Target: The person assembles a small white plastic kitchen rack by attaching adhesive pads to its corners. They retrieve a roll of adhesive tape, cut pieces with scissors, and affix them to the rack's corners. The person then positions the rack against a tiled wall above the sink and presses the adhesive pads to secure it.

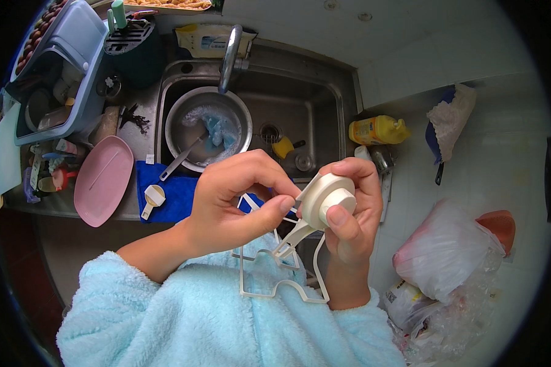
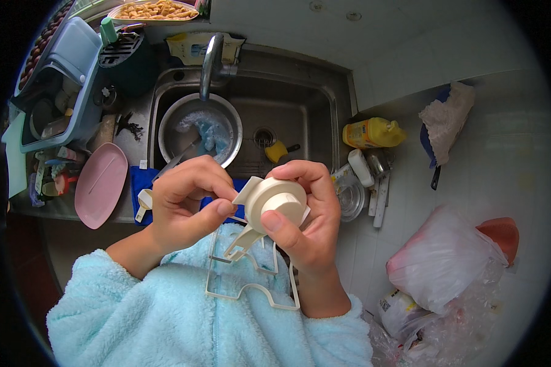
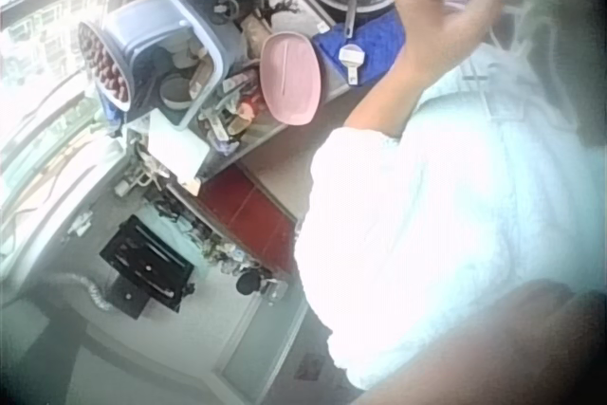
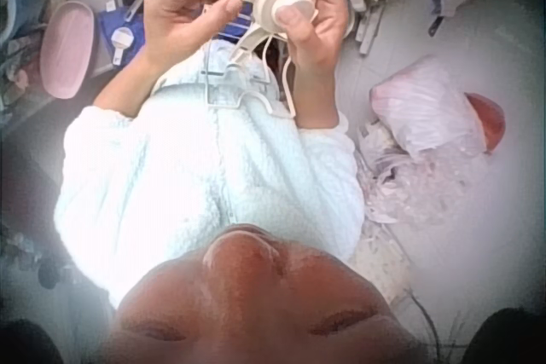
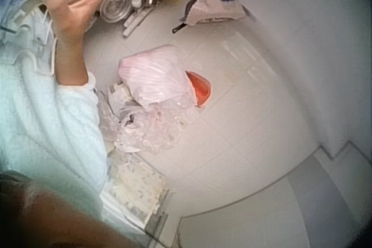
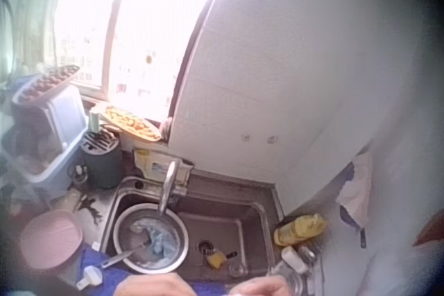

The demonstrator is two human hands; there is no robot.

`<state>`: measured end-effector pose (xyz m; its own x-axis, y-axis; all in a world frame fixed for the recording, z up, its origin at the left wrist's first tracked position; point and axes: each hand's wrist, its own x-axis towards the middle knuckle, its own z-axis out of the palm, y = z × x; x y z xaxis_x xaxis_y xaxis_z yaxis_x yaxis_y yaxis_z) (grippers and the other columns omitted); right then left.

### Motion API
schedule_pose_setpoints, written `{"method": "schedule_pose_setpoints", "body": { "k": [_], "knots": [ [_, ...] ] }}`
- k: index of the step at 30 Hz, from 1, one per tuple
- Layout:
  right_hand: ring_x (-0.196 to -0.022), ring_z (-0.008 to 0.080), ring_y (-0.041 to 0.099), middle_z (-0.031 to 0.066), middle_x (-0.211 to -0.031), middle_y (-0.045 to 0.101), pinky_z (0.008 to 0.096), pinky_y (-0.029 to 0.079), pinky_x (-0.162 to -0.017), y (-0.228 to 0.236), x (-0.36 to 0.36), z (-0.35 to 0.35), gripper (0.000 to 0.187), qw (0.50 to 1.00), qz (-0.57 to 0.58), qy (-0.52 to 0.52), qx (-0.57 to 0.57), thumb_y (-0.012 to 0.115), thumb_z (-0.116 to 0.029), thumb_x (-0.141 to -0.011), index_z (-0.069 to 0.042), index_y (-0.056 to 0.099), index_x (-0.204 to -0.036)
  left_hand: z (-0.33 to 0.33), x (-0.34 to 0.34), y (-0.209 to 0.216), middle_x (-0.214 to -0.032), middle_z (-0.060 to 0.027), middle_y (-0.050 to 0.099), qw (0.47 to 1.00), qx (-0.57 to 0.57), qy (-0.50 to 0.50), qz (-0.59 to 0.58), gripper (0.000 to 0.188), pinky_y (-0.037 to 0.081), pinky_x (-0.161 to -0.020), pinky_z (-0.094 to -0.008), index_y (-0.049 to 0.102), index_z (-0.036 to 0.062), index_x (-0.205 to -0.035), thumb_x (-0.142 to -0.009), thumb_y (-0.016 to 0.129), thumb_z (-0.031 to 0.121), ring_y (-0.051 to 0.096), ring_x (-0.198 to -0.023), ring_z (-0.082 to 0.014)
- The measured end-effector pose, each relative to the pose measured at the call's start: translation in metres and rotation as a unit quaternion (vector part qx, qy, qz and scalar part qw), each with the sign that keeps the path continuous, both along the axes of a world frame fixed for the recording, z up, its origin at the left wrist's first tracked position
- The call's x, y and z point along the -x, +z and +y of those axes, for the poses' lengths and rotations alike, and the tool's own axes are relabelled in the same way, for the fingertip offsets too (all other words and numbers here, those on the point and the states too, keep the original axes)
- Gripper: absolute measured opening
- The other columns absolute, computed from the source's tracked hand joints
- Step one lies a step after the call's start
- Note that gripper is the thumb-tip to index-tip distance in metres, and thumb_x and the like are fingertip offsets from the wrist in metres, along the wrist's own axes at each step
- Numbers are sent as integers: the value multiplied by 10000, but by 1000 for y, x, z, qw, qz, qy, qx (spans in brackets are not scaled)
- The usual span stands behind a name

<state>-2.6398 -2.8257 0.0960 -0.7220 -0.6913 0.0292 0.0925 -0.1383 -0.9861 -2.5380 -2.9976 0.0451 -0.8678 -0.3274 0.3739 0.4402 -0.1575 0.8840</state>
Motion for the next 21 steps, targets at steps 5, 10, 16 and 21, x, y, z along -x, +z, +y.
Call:
{"method": "schedule_pose_setpoints", "body": {
  "k": [5, 10, 16, 21],
  "knots": [
    [-963, 102, 591, 63, -1084, 600, 247, 481, -849, 7, -2, -3, 514, 997, 71, -5, -29, 760, -152, -806, -6, 572, -1261, -4, 0, 11, -900, -106, 710, 993, 103, 52, 11, 128, 594, -648, -245, 753, -12, -953, -826, 767, -4, 710, -770, -151],
    [-945, 110, 596, 67, -1077, 604, 246, 482, -834, 9, -3, -3, 471, 994, 104, -3, -37, 755, -150, -799, 1, 605, -1219, -5, 0, 14, -880, -101, 708, 987, 137, 74, 31, 129, 583, -631, -246, 754, -9, -929, -802, 770, -23, 711, -740, -154],
    [-948, 131, 638, 98, -1082, 642, 258, 515, -831, 7, -4, -2, 443, 994, 101, 7, -30, 754, -127, -812, -3, 587, -1204, -5, 0, 16, -855, -97, 701, 976, 190, 100, 45, 123, 553, -593, -252, 752, -3, -906, -788, 783, -19, 709, -720, -166],
    [-977, 164, 678, 131, -1085, 672, 290, 552, -859, 8, -5, -2, 418, 996, 91, 14, -16, 746, -98, -819, -6, 573, -1189, -4, 0, 17, -851, -94, 702, 980, 171, 88, 41, 124, 551, -588, -248, 755, 1, -908, -791, 792, -12, 707, -713, -164]
  ]
}}
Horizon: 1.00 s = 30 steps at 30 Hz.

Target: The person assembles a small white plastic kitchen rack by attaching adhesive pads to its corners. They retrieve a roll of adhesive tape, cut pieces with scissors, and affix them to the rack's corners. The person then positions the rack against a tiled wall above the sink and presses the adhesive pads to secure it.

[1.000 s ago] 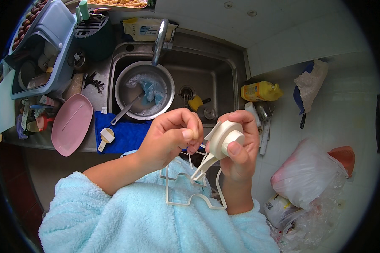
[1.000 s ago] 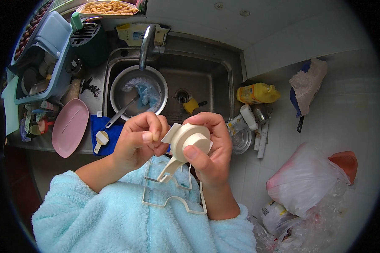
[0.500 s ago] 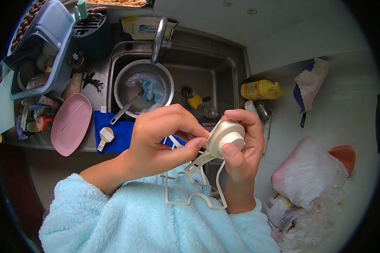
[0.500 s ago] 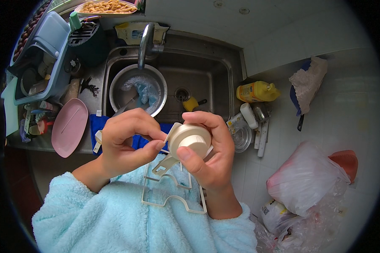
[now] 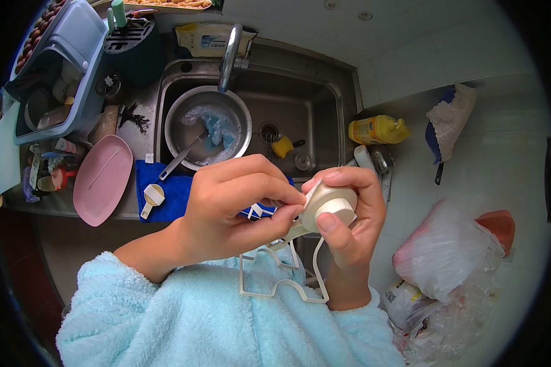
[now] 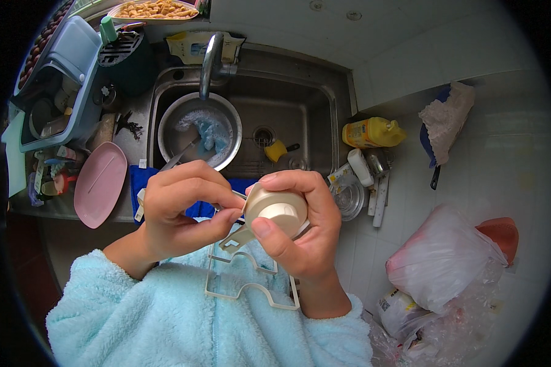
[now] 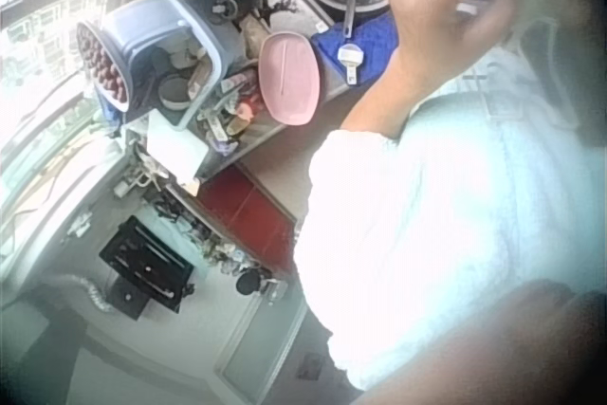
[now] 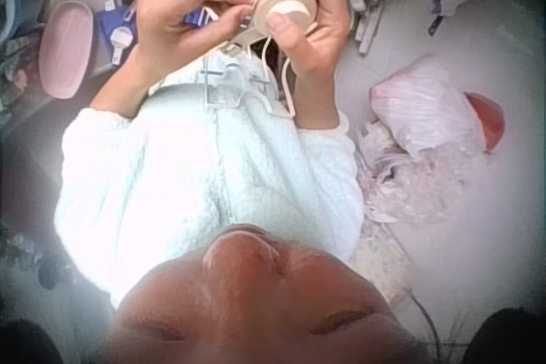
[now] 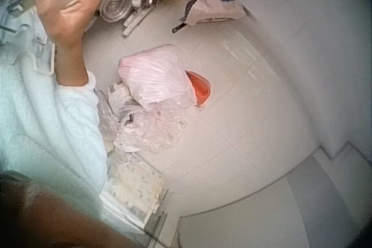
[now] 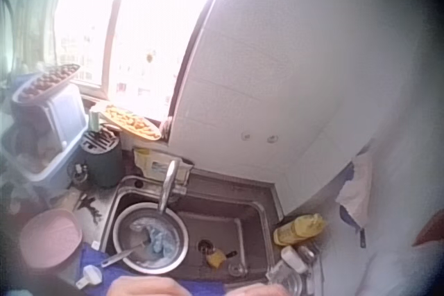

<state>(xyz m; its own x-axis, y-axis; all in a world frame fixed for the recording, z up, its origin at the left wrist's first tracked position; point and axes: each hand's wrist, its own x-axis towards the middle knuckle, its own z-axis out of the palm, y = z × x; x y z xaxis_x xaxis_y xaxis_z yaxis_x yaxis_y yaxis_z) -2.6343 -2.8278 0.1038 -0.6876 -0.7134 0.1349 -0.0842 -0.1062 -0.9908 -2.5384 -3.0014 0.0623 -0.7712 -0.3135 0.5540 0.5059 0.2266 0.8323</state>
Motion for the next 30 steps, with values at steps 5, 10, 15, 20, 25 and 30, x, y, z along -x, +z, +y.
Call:
{"method": "schedule_pose_setpoints", "body": {
  "k": [5, 10, 15, 20, 25, 30],
  "knots": [
    [-976, 171, 685, 133, -1077, 672, 295, 560, -855, 2, 0, 0, 414, 1000, -3, 5, 2, 748, -82, -811, -6, 573, -1178, 0, -1, 1, -855, -90, 704, 999, -28, -20, -9, 123, 547, -582, -247, 757, 4, -913, -797, 796, -6, 706, -711, -161],
    [-977, 172, 686, 130, -1070, 666, 297, 562, -853, 2, -1, -1, 400, 1000, 6, -1, 6, 743, -68, -804, -10, 573, -1162, 1, -1, 2, -854, -86, 702, 1000, -5, -2, 12, 128, 534, -569, -252, 757, 11, -907, -789, 803, 0, 700, -700, -164],
    [-971, 171, 686, 129, -1069, 662, 293, 562, -845, 2, -1, -2, 386, 1000, 15, 9, 6, 742, -67, -802, -14, 576, -1147, 2, -1, 3, -845, -81, 700, 1000, 1, 11, 15, 144, 522, -559, -255, 757, 23, -892, -760, 809, 3, 694, -689, -165],
    [-923, 161, 682, 120, -1037, 669, 283, 555, -813, 3, -1, -2, 361, 1000, -12, 7, 2, 741, -98, -810, -20, 584, -1126, 1, 0, 4, -834, -76, 698, 999, 9, 26, 25, 149, 522, -557, -258, 755, 29, -874, -738, 811, 9, 694, -681, -169],
    [-882, 146, 671, 114, -1004, 676, 270, 543, -787, 3, 0, -3, 337, 998, -56, 15, 10, 743, -138, -819, -24, 597, -1101, -1, 0, 6, -823, -74, 694, 999, 19, 31, 31, 146, 528, -549, -258, 747, 30, -860, -728, 806, 5, 695, -670, -165],
    [-876, 134, 662, 103, -1004, 670, 261, 530, -781, 3, -2, -4, 330, 998, -53, 15, 11, 743, -121, -818, -24, 604, -1102, -2, 1, 8, -817, -81, 693, 999, 18, 26, 26, 137, 550, -557, -254, 734, 18, -852, -731, 795, -4, 701, -668, -161]
  ]
}}
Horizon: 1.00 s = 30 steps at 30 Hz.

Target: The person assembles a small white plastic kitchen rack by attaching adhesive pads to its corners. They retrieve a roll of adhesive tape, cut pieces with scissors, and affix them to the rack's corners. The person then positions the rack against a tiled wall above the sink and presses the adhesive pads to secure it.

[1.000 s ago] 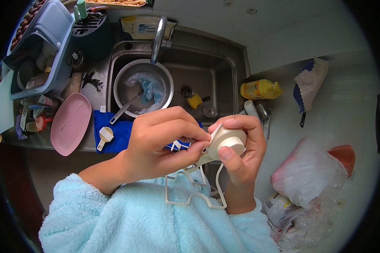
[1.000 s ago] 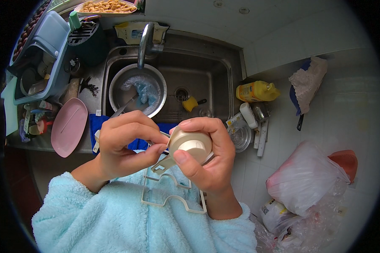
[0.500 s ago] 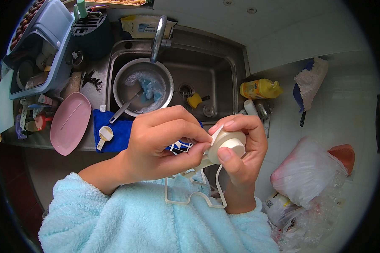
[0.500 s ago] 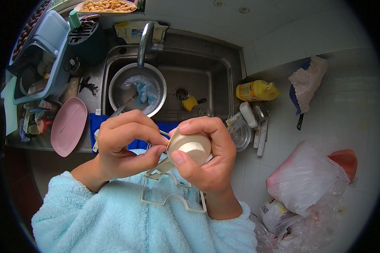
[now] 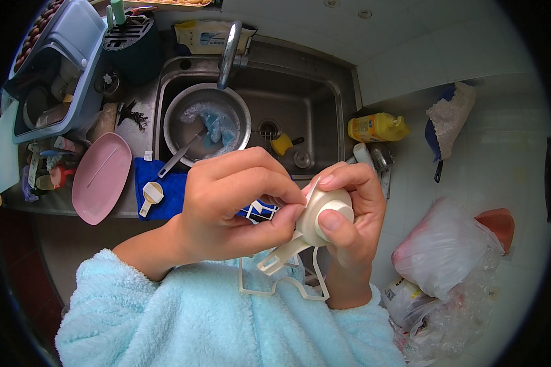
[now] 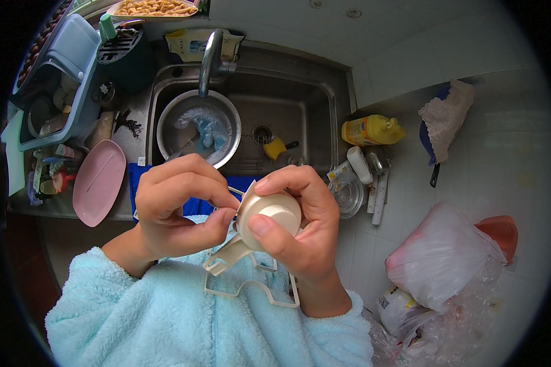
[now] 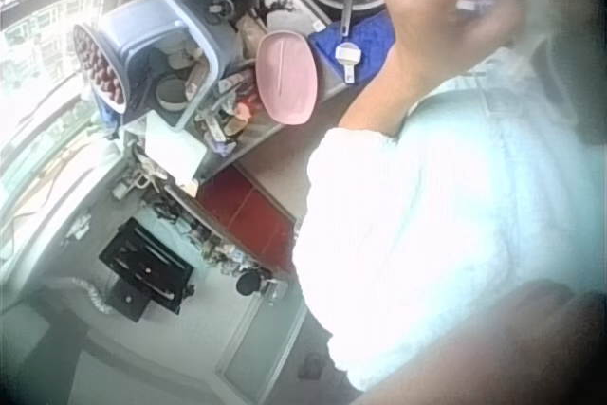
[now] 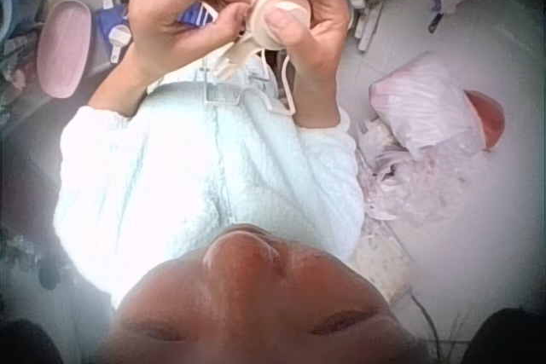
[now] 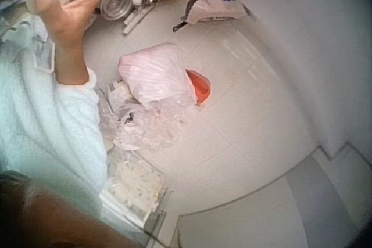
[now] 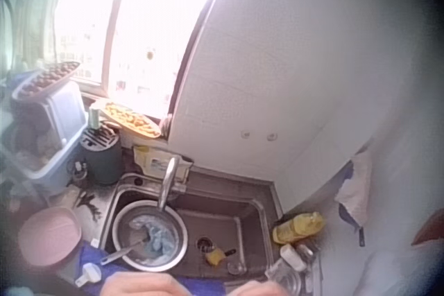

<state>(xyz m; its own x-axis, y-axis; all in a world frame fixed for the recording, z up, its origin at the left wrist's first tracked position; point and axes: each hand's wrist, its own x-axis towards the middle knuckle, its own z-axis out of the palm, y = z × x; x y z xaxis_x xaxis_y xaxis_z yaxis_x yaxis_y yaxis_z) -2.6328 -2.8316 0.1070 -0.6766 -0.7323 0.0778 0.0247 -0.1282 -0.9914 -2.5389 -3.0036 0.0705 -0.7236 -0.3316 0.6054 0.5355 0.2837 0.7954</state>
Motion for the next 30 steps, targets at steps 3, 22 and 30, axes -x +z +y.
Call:
{"method": "schedule_pose_setpoints", "body": {
  "k": [3, 22, 30],
  "knots": [
    [-879, 126, 651, 91, -1011, 658, 253, 517, -775, -1, -1, 0, 321, 1000, 24, -1, -5, 739, -104, -817, -29, 613, -1103, -1, 0, 1, -815, -84, 693, 1000, -3, -4, 0, 131, 561, -561, -253, 730, 12, -851, -736, 789, -4, 705, -671, -160],
    [-964, 178, 635, 124, -1065, 618, 299, 512, -852, 2, -5, -2, 276, 987, 160, -22, -18, 709, -100, -825, -18, 634, -1078, -1, -2, 2, -827, -88, 691, 1000, 1, -14, -12, 132, 584, -582, -252, 719, -5, -862, -752, 789, -27, 714, -697, -156],
    [-978, 179, 619, 154, -1124, 579, 306, 511, -862, 3, -6, 0, 310, 988, 154, -19, -24, 631, -127, -879, -13, 546, -1154, -3, -3, -1, -840, -107, 711, 998, -20, -37, -53, 147, 570, -615, -232, 760, 12, -883, -756, 825, 46, 712, -710, -156]
  ]
}}
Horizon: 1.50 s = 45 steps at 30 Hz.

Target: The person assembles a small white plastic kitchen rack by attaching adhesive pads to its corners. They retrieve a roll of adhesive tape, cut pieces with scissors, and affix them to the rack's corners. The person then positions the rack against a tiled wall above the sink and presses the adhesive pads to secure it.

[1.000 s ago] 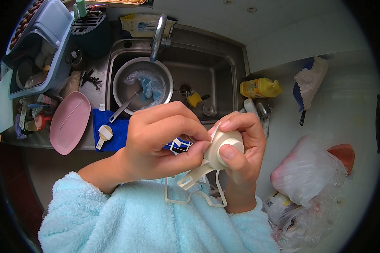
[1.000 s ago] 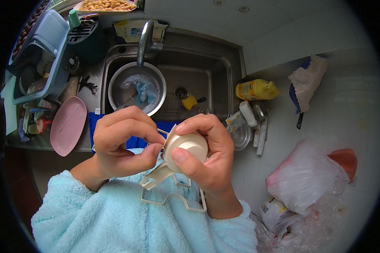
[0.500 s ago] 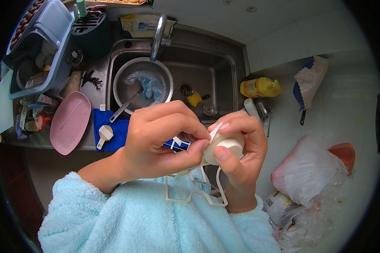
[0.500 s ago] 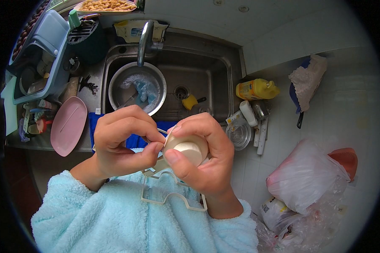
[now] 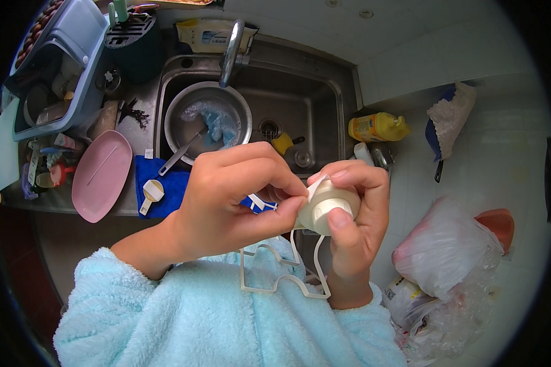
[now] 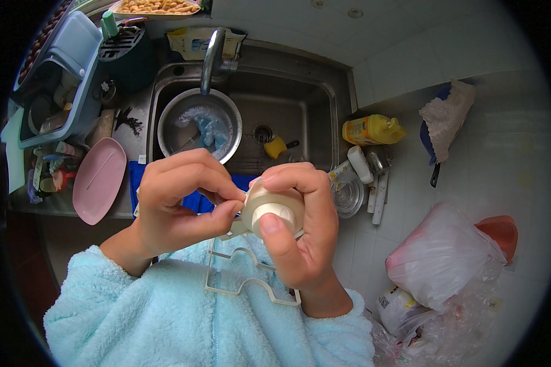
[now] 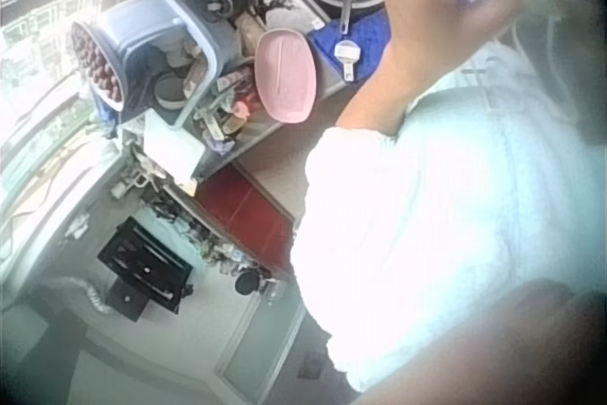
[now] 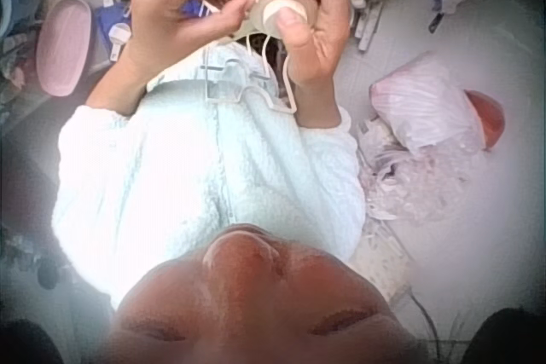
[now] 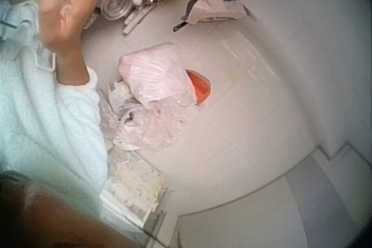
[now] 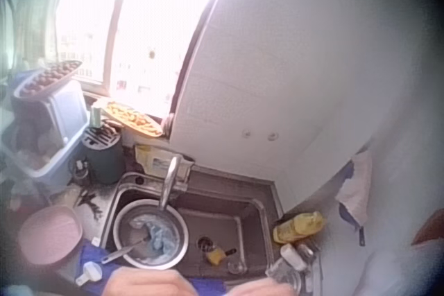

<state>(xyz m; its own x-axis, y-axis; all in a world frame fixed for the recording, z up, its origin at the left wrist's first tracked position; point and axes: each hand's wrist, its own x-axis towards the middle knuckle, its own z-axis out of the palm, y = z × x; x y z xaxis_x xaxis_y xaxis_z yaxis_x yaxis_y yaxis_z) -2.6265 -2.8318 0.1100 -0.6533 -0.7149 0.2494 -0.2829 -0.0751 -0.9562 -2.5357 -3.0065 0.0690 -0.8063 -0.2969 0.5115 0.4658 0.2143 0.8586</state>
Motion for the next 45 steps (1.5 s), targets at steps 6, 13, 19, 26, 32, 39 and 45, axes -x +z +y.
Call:
{"method": "schedule_pose_setpoints", "body": {
  "k": [6, 13, 19, 26, 32, 39, 45],
  "knots": [
    [-940, 172, 618, 174, -1147, 570, 301, 520, -838, 0, -5, 0, 345, 999, 33, -19, -22, 628, -111, -889, -11, 484, -1186, 0, -1, 2, -825, -68, 689, 999, -20, -2, -25, 85, 585, -605, -251, 744, 2, -869, -805, 793, 26, 708, -693, -144],
    [-903, 177, 617, 180, -1135, 581, 305, 524, -798, -3, -5, -1, 336, 994, 101, -26, -35, 638, -81, -882, -9, 491, -1176, -1, -2, 4, -802, -61, 691, 998, -26, -3, -56, 81, 584, -608, -248, 742, 4, -865, -812, 794, 36, 705, -693, -138],
    [-869, 202, 606, 179, -1083, 598, 321, 519, -750, -4, -4, -3, 320, 983, 177, -26, -40, 656, -73, -861, -20, 510, -1141, 0, -2, 6, -783, -71, 695, 996, -39, -5, -83, 82, 587, -605, -249, 734, -7, -856, -812, 789, 35, 705, -691, -134],
    [-847, 200, 610, 178, -1043, 609, 322, 523, -719, -5, -4, -5, 289, 973, 225, -31, -42, 668, -76, -861, -25, 519, -1103, 4, -1, 5, -772, -74, 691, 997, -30, 6, -76, 80, 591, -599, -260, 706, -9, -822, -798, 775, 25, 710, -684, -139],
    [-860, 185, 607, 184, -1064, 598, 314, 525, -733, -7, -6, -4, 309, 977, 203, -28, -55, 658, -80, -886, -20, 482, -1133, 9, 0, 3, -752, -72, 675, 997, 28, 48, -56, 75, 582, -580, -264, 687, -2, -817, -774, 749, -5, 705, -650, -155],
    [-910, 158, 554, 181, -1124, 555, 298, 484, -822, -6, -6, 0, 338, 999, 40, -32, -7, 638, -105, -910, -28, 426, -1161, 9, 0, 1, -777, -79, 681, 999, 4, 31, -33, 70, 573, -574, -257, 696, -7, -843, -788, 738, -13, 704, -657, -149],
    [-914, 154, 547, 176, -1117, 555, 298, 478, -831, -4, -5, 2, 335, 999, 27, -34, -5, 640, -102, -908, -25, 430, -1158, 9, 0, 0, -790, -80, 689, 999, -10, 18, -25, 59, 576, -574, -261, 709, -6, -848, -807, 751, -3, 703, -654, -148]
  ]
}}
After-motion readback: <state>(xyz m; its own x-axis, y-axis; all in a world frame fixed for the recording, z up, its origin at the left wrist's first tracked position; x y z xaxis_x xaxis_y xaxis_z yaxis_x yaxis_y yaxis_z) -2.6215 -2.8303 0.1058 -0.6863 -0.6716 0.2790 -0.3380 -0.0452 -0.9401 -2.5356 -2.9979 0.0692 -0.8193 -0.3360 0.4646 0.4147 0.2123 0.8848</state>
